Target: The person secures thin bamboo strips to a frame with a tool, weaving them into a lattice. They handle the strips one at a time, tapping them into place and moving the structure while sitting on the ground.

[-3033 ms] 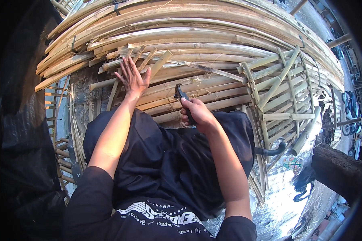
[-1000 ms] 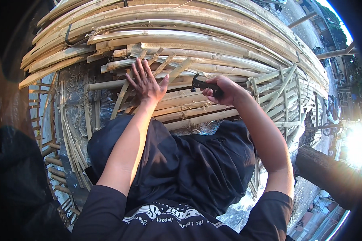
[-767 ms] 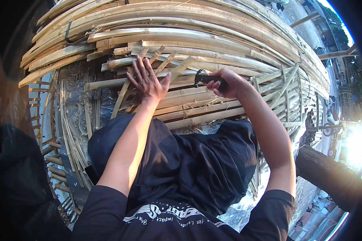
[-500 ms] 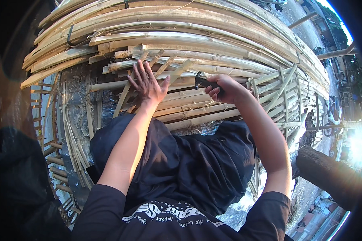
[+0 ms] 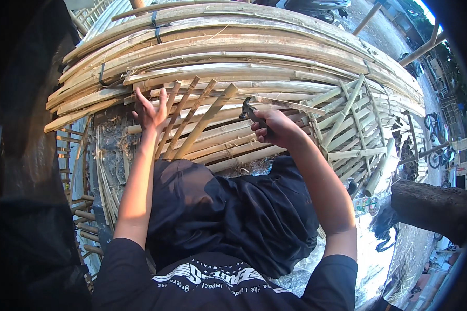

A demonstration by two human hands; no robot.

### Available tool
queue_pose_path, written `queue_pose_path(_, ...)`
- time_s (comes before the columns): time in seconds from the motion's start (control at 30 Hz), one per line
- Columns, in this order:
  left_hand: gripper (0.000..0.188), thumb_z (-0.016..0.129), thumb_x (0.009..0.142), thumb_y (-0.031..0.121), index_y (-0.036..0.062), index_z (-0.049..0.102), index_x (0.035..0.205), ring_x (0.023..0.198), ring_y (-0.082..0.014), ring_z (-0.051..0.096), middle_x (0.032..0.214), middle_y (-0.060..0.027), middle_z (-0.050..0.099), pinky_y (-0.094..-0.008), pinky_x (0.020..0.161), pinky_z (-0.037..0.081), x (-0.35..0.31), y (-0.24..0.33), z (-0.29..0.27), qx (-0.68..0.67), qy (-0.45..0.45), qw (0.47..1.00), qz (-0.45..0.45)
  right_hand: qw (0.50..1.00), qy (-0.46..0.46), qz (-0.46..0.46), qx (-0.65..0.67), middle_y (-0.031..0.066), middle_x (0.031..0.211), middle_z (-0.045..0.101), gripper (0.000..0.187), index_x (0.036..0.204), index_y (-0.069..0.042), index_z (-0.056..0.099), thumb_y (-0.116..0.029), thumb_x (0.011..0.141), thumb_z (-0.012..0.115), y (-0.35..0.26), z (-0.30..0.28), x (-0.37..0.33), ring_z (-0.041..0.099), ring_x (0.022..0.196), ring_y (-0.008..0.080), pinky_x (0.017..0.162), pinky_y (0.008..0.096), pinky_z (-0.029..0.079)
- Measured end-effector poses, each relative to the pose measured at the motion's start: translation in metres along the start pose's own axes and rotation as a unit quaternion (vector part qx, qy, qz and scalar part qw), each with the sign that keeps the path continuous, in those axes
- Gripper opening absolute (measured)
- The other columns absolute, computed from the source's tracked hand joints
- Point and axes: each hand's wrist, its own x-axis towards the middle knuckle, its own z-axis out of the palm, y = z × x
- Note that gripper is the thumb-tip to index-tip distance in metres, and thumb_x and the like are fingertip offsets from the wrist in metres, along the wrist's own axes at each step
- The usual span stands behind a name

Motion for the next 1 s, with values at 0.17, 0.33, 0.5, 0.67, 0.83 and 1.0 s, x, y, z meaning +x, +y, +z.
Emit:
queue_pose_path(0.17, 0.087, 0.085, 0.077, 0.062, 0.0005, 0.061, 0.134, 0.106, -0.0145, 0.066, 0.116, -0.0080, 0.072, -0.0299, 0.099, 0.050, 0.001, -0.060, -0.015, -0.141, -0.419, 0.897, -0.012, 0.998, -0.026, -0.025, 0.055, -0.0012, 0.082, 0.051, 0.013, 0.107, -0.013, 0.046, -0.025, 0.110, 0.044, 0.006, -0.012, -0.016, 0.041, 0.055, 0.0040, 0.055, 0.0239, 0.040)
queue_pose_path(0.33, 0.064, 0.094, 0.076, 0.029, 0.0005, 0.066, 0.127, 0.105, -0.0179, 0.069, 0.111, -0.0103, 0.074, -0.0331, 0.100, 0.051, -0.018, -0.029, -0.042, -0.274, -0.477, 0.834, -0.054, 0.997, -0.039, -0.055, 0.046, -0.0032, 0.081, 0.050, 0.013, 0.104, -0.016, 0.044, -0.027, 0.110, 0.045, 0.016, -0.005, -0.034, 0.041, 0.053, 0.0031, 0.054, 0.0245, 0.041)
queue_pose_path(0.5, 0.043, 0.092, 0.077, 0.020, -0.0013, 0.066, 0.104, 0.088, -0.0186, 0.073, 0.093, -0.0096, 0.072, -0.0328, 0.087, 0.056, -0.022, -0.023, -0.059, -0.304, -0.457, 0.835, -0.040, 0.994, -0.045, -0.091, 0.037, -0.0018, 0.080, 0.051, 0.010, 0.107, -0.016, 0.047, -0.025, 0.110, 0.047, 0.019, 0.000, -0.069, 0.042, 0.052, 0.0040, 0.052, 0.0247, 0.042)
queue_pose_path(0.67, 0.033, 0.087, 0.085, 0.021, 0.0002, 0.070, 0.104, 0.084, -0.0123, 0.069, 0.087, -0.0023, 0.071, -0.0293, 0.079, 0.055, -0.022, -0.010, -0.086, -0.303, -0.441, 0.844, 0.018, 0.990, -0.062, -0.129, -0.003, -0.0008, 0.082, 0.053, 0.014, 0.114, -0.012, 0.054, -0.024, 0.109, 0.048, 0.015, 0.006, -0.087, 0.044, 0.054, 0.0050, 0.055, 0.0272, 0.045)
queue_pose_path(0.83, 0.022, 0.081, 0.091, 0.012, -0.0010, 0.070, 0.104, 0.080, -0.0114, 0.068, 0.086, -0.0037, 0.072, -0.0270, 0.073, 0.054, -0.004, 0.001, -0.119, -0.285, -0.366, 0.881, 0.095, 0.975, -0.077, -0.207, -0.022, -0.0025, 0.081, 0.049, 0.018, 0.120, -0.013, 0.052, -0.028, 0.110, 0.049, 0.002, 0.034, -0.091, 0.041, 0.052, 0.0033, 0.050, 0.0226, 0.042)
queue_pose_path(1.0, 0.018, 0.074, 0.095, 0.006, -0.0048, 0.073, 0.109, 0.074, -0.0061, 0.062, 0.089, -0.0044, 0.073, -0.0233, 0.065, 0.051, 0.020, 0.019, -0.186, -0.223, -0.280, 0.927, 0.110, 0.967, -0.115, -0.229, 0.003, 0.0001, 0.081, 0.050, 0.024, 0.128, -0.011, 0.050, -0.027, 0.110, 0.050, -0.022, 0.063, -0.117, 0.043, 0.052, 0.0068, 0.051, 0.0260, 0.045)
